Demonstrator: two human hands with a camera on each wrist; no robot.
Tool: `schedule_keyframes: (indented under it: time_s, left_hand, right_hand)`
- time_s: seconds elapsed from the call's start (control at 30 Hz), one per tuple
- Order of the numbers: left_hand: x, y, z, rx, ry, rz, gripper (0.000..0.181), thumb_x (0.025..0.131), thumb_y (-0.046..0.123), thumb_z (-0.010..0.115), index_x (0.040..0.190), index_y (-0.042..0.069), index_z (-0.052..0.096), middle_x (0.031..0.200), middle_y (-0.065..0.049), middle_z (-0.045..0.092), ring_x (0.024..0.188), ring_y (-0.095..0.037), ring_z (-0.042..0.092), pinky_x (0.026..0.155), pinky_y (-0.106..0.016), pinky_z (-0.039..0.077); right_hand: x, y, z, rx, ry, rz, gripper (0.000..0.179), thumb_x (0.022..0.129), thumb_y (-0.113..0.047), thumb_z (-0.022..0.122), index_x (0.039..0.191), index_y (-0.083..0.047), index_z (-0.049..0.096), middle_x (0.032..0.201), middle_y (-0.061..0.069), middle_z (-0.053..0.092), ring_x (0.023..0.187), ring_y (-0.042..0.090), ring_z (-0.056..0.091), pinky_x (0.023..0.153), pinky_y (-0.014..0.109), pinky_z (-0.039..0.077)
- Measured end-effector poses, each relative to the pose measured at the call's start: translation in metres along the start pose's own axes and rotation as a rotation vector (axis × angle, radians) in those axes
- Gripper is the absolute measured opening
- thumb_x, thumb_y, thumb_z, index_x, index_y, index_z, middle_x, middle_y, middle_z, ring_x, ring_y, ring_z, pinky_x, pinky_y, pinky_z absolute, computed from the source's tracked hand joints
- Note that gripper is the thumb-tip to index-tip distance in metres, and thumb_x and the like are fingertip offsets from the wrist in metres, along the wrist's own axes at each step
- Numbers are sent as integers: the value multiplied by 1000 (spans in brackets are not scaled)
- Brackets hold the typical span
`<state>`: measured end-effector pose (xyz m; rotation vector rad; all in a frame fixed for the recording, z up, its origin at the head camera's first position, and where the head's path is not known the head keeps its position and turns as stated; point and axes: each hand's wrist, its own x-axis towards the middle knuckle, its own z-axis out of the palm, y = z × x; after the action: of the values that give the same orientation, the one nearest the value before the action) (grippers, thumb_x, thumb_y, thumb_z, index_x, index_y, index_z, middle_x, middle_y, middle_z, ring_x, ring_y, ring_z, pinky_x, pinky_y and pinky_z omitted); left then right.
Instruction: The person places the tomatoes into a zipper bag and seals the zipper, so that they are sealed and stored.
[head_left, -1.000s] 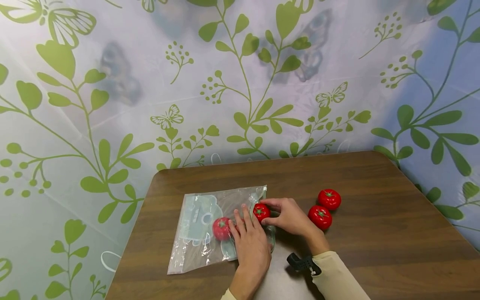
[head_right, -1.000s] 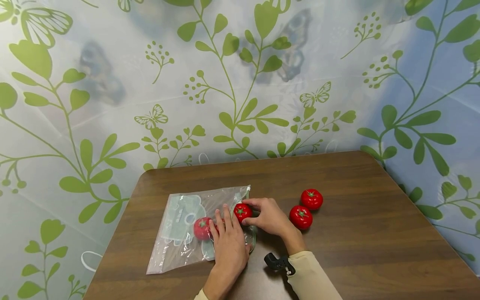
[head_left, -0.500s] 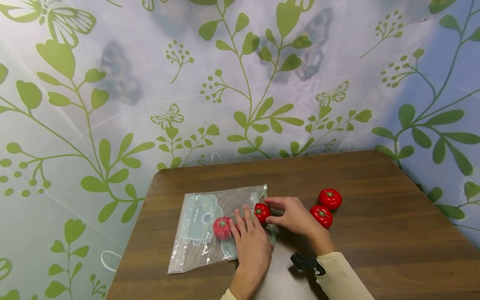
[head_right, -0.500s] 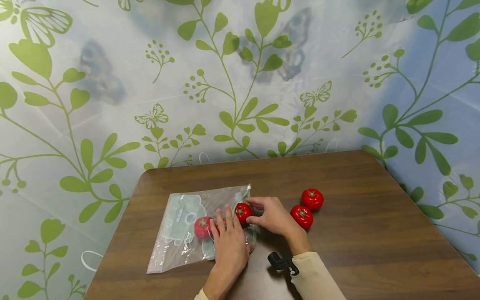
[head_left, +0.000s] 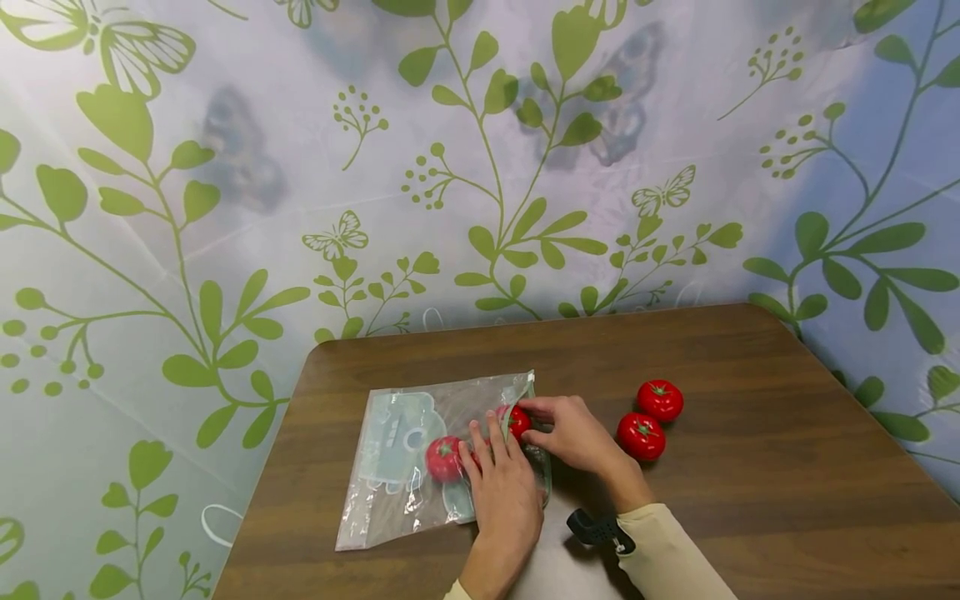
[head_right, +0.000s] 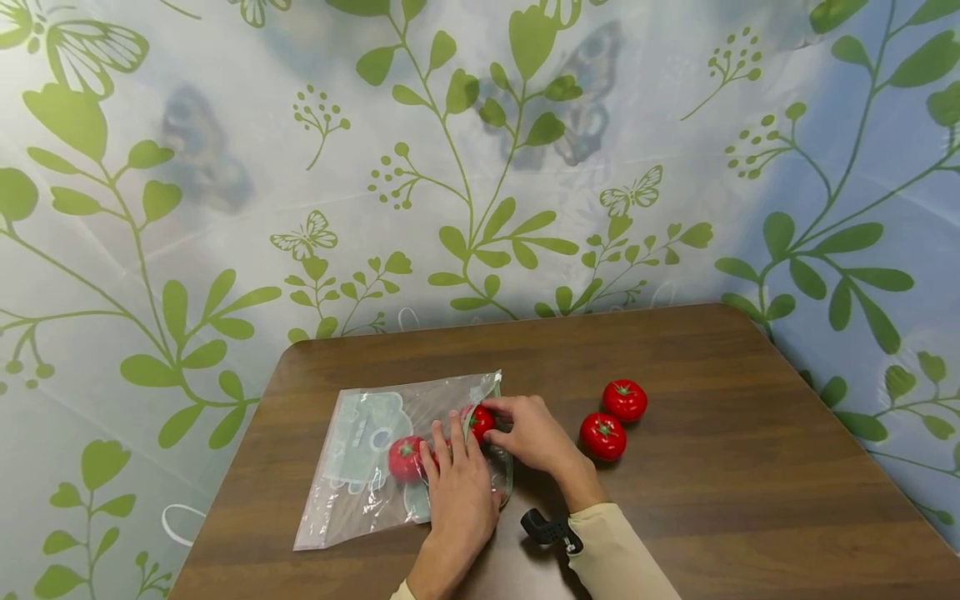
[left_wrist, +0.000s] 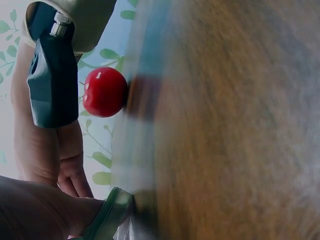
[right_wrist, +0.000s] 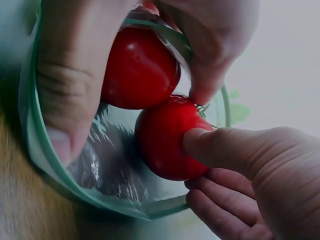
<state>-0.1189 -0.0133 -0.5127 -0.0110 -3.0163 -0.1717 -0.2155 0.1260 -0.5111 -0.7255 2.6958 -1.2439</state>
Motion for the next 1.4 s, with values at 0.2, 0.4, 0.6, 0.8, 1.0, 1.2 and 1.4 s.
schedule_keyframes:
  time_s: [0.2,0.4,0.6,0.8,1.0,1.2,1.4]
  left_hand:
    - [0,1,1,7,20,-13,112,72,48,99,160,-2,50,176,-23,35,163,-52,31,130,-71,26]
    - [0,2,1,26,21,-16,111,73,46,99,160,-3,51,176,-23,36,162,-51,33,130,-70,27]
    - [-1,1,-1,27,18,-2,104,74,46,99,156,-1,56,176,-24,36,162,-52,33,129,-72,27]
    - [-2,0,1,30,68,11,110,71,46,100,157,-4,53,174,-24,38,161,-50,36,128,-71,30]
    - [-3,0,1,28,83,15,113,70,47,101,158,-5,51,174,-25,38,162,-49,35,127,-71,31]
    - [-3,1,0,34,57,8,112,71,48,100,158,-4,52,175,-24,37,162,-49,34,128,-70,30]
    - [-1,0,0,30,46,-2,114,71,49,100,159,-3,51,175,-23,37,162,-49,35,129,-71,29]
  right_hand:
    - [4,-1,5,12,14,-5,49,95,-13,85,141,-2,72,139,16,75,123,32,77,105,50,60]
    - [7,0,13,22,41,-6,47,95,-11,85,140,-1,73,139,17,75,123,33,77,105,52,60]
    - [12,-2,23,30,77,-11,42,93,-7,86,134,-4,77,133,14,78,121,31,78,105,51,60]
    - [16,-3,34,25,97,-57,28,93,-7,85,120,-14,81,123,6,83,115,25,80,104,49,62]
    - [14,-2,37,64,93,-60,25,95,-9,84,119,-14,82,124,8,82,115,27,80,103,50,61]
    - [11,-2,31,84,58,-50,36,96,-8,83,132,-10,79,131,8,80,121,27,78,107,50,60]
    - [3,-4,17,88,23,-46,41,97,-10,82,137,-5,76,135,13,78,122,30,78,106,50,60]
